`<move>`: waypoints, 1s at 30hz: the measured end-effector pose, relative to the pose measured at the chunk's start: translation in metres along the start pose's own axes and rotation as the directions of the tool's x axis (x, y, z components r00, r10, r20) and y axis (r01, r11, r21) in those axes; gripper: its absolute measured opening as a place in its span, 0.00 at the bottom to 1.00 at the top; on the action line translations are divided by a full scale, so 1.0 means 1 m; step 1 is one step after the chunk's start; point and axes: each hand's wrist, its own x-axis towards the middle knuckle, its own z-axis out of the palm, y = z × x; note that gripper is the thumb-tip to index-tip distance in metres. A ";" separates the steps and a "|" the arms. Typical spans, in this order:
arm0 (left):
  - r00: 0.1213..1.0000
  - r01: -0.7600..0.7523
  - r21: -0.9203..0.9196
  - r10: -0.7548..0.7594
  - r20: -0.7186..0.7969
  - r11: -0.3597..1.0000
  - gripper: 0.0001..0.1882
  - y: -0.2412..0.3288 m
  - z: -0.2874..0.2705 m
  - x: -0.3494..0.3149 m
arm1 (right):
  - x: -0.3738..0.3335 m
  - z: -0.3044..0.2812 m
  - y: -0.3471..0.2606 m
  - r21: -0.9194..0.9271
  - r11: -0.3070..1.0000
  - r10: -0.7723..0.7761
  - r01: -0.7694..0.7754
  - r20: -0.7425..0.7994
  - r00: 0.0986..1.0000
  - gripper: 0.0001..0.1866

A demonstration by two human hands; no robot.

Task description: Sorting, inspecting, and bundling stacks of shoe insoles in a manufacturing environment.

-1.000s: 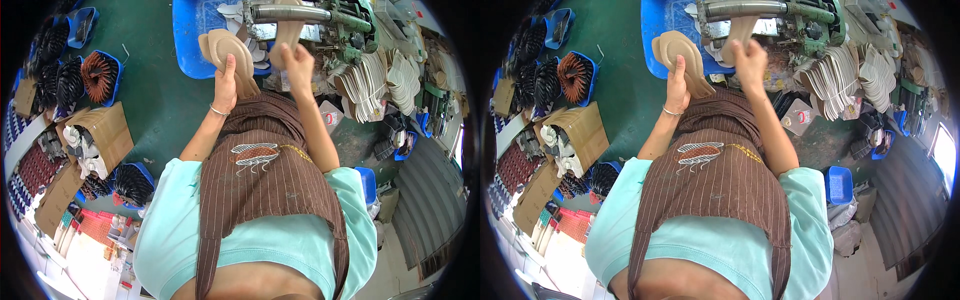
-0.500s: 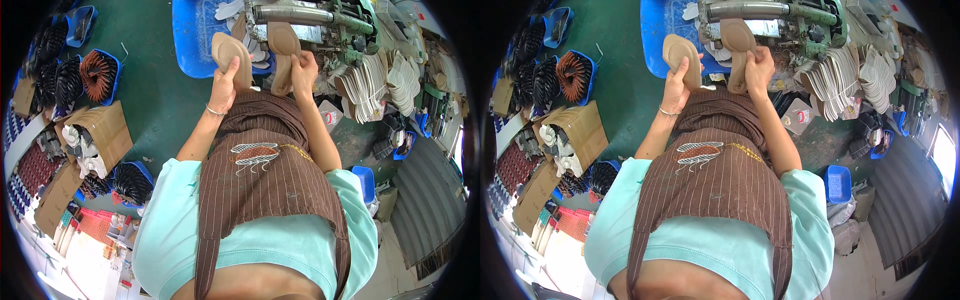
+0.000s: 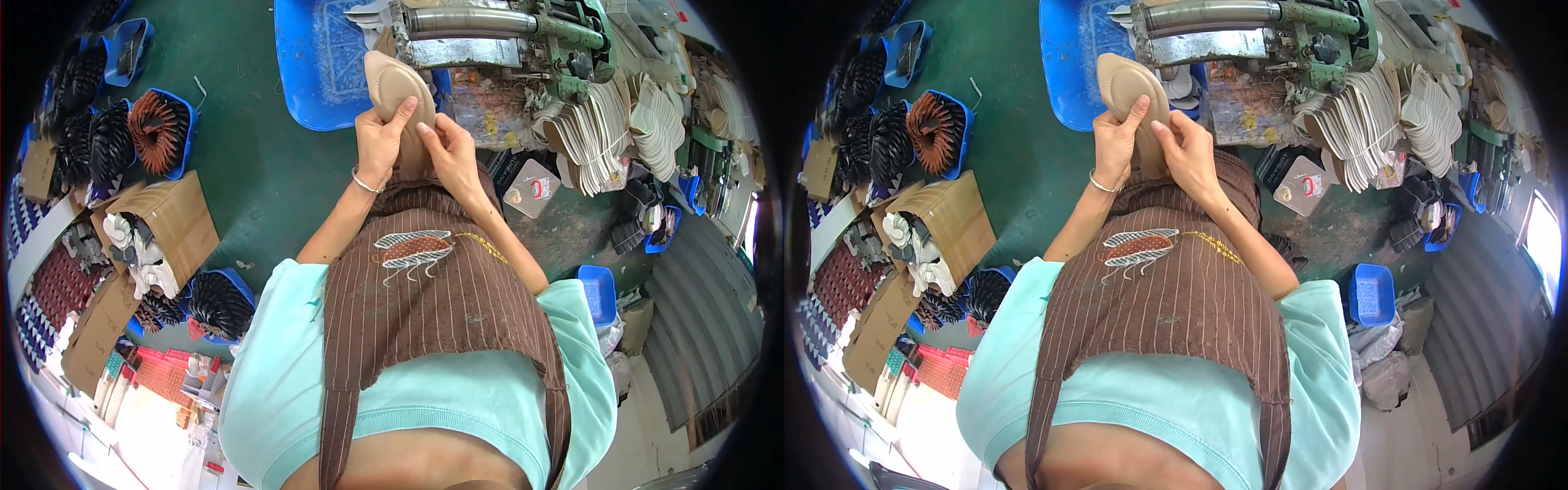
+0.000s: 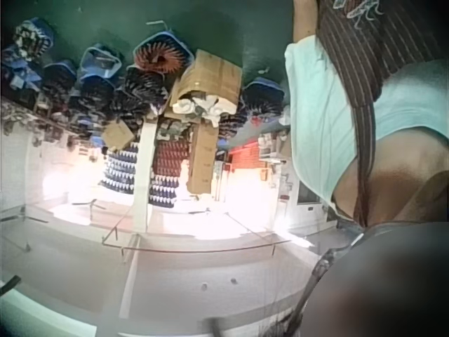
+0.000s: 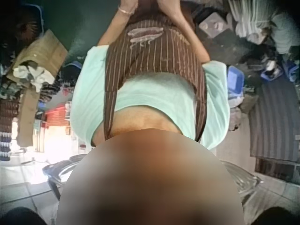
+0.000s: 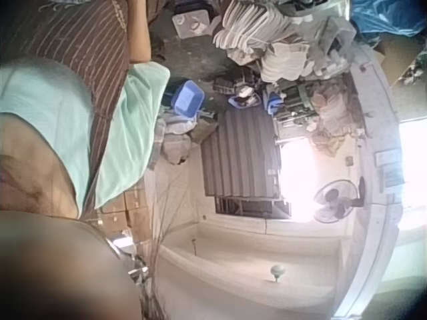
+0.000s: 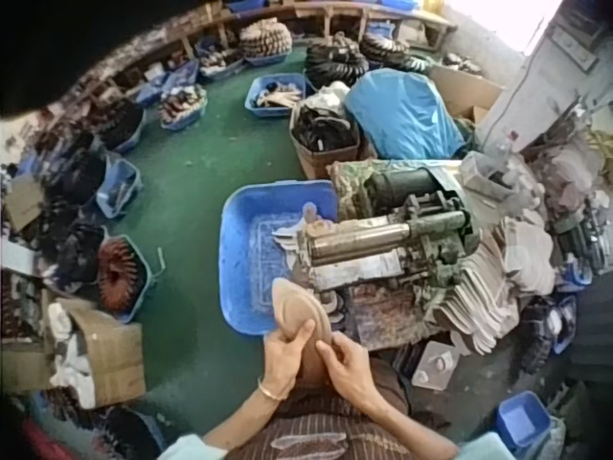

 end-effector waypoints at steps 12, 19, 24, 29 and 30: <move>0.991 -0.136 0.452 0.115 0.072 0.881 0.15 0.015 -0.014 0.019 | 0.033 -0.042 0.022 -0.450 0.893 -0.213 -0.001 -0.424 0.880 0.08; 0.980 -0.036 0.550 -0.079 0.183 0.834 0.14 -0.002 -0.032 0.009 | 0.055 -0.055 -0.008 -0.367 0.912 -0.259 0.181 -0.175 0.950 0.13; 0.931 0.065 0.617 -0.270 0.245 0.785 0.12 -0.021 -0.008 0.000 | -0.018 -0.167 0.006 -0.896 0.443 -0.353 -0.003 -0.178 0.919 0.45; 0.862 -0.049 0.677 -0.312 0.400 0.735 0.15 -0.046 0.042 -0.003 | -0.040 -0.303 0.036 -0.920 0.141 -0.278 -0.364 -0.390 0.878 0.71; 0.844 -0.104 0.687 -0.303 0.444 0.719 0.16 -0.053 0.053 -0.003 | -0.036 -0.320 0.042 -0.941 0.106 -0.244 -0.321 -0.337 0.909 0.73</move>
